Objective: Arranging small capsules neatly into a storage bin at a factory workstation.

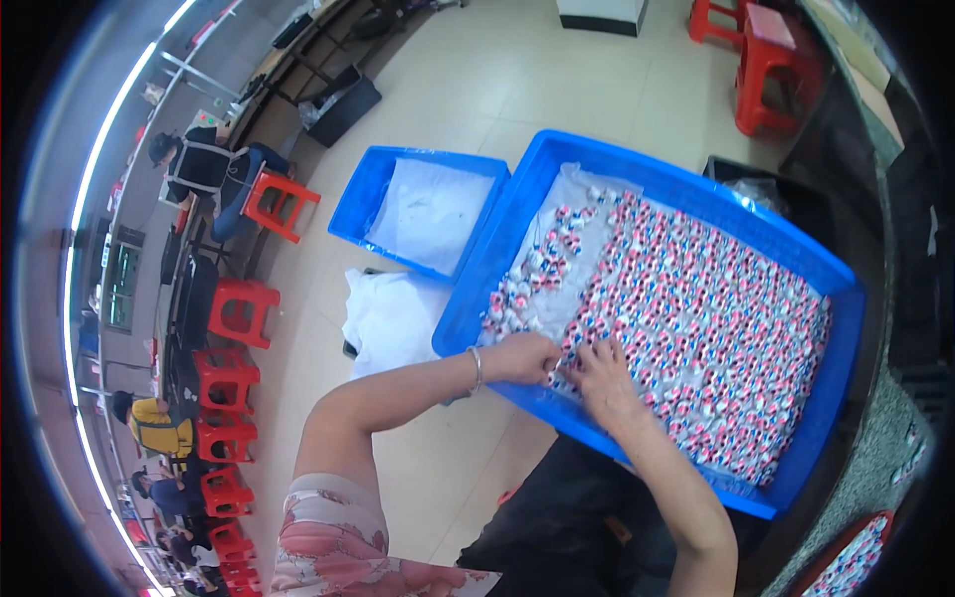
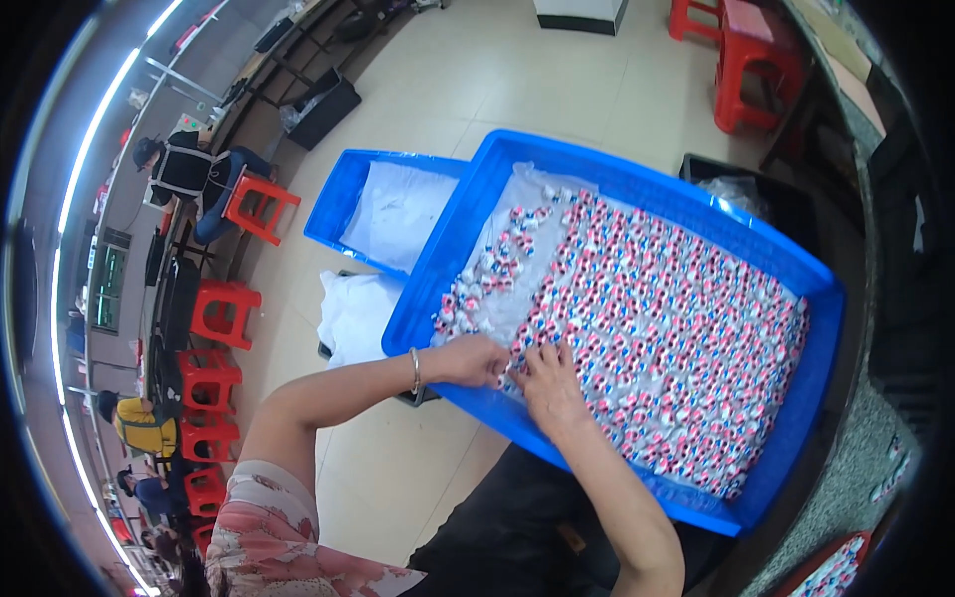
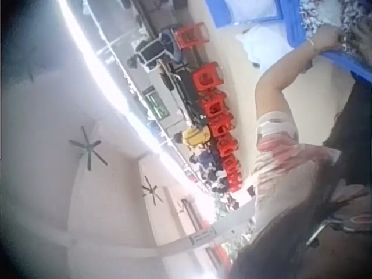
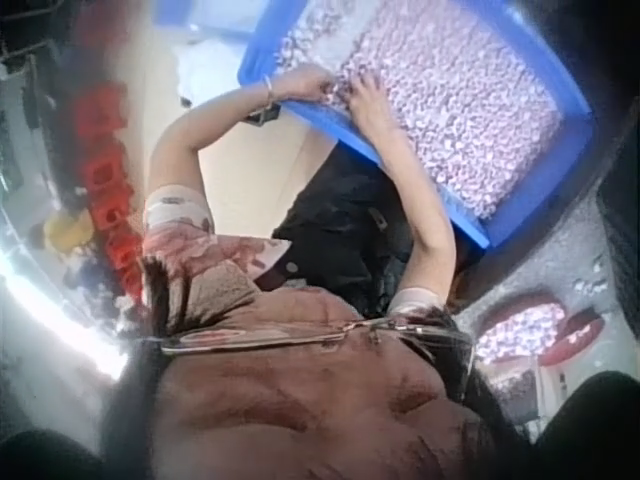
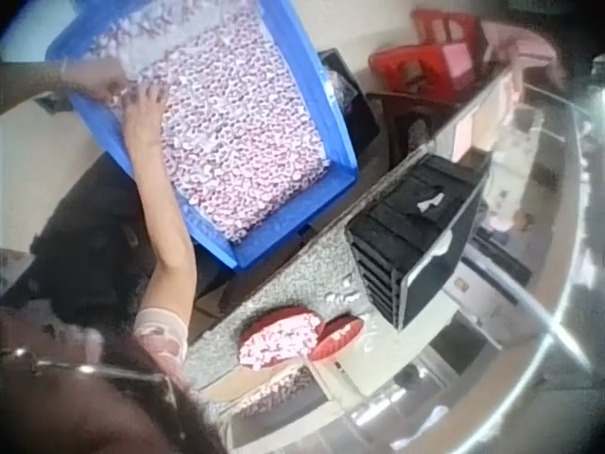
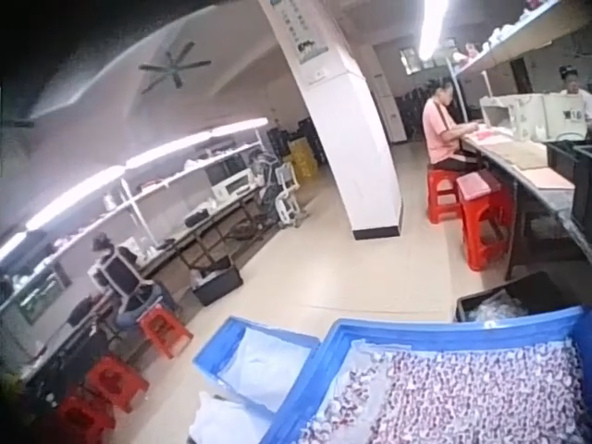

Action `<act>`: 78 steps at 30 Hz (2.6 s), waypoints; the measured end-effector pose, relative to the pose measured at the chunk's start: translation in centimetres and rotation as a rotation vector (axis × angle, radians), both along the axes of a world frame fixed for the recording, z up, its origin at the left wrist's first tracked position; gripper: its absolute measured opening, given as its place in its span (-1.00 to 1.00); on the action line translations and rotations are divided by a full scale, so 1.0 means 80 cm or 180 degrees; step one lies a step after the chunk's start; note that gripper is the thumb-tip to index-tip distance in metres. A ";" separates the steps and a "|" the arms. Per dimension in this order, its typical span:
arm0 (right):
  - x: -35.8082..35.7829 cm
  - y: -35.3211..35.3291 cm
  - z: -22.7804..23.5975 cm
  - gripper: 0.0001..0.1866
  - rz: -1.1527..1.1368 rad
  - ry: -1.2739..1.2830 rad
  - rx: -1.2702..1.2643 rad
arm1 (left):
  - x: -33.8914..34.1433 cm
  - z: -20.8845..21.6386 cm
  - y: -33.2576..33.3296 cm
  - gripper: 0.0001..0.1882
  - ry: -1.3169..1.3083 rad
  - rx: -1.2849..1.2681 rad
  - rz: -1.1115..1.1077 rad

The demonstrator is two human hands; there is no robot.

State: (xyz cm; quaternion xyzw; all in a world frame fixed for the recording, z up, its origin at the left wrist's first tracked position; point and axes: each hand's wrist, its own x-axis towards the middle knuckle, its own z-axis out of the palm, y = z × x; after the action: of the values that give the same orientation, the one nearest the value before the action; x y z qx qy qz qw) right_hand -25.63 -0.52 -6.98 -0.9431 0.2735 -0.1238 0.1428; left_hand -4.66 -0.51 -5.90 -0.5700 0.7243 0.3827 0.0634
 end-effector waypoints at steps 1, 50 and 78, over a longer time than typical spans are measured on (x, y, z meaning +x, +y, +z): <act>-0.002 0.000 -0.001 -0.69 -0.0012 0.0026 -0.0059 | 0.004 0.009 -0.009 -0.85 0.0115 0.0025 -0.0224; -0.002 -0.084 0.042 -0.51 -0.0705 -0.0921 0.0524 | 0.000 -0.059 -0.276 -0.76 0.0408 -0.3128 0.0518; 0.055 -0.294 -0.027 -0.60 -0.0798 -0.0414 0.0305 | 0.009 -0.037 -0.248 -0.78 0.0235 -0.2939 0.0305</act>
State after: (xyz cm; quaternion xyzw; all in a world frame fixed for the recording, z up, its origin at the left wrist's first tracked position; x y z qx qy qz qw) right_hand -21.23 -24.01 -9.17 -0.8837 0.3848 -0.1884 0.1884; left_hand -3.94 -20.34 -8.86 -0.5574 0.7935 0.0427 -0.2405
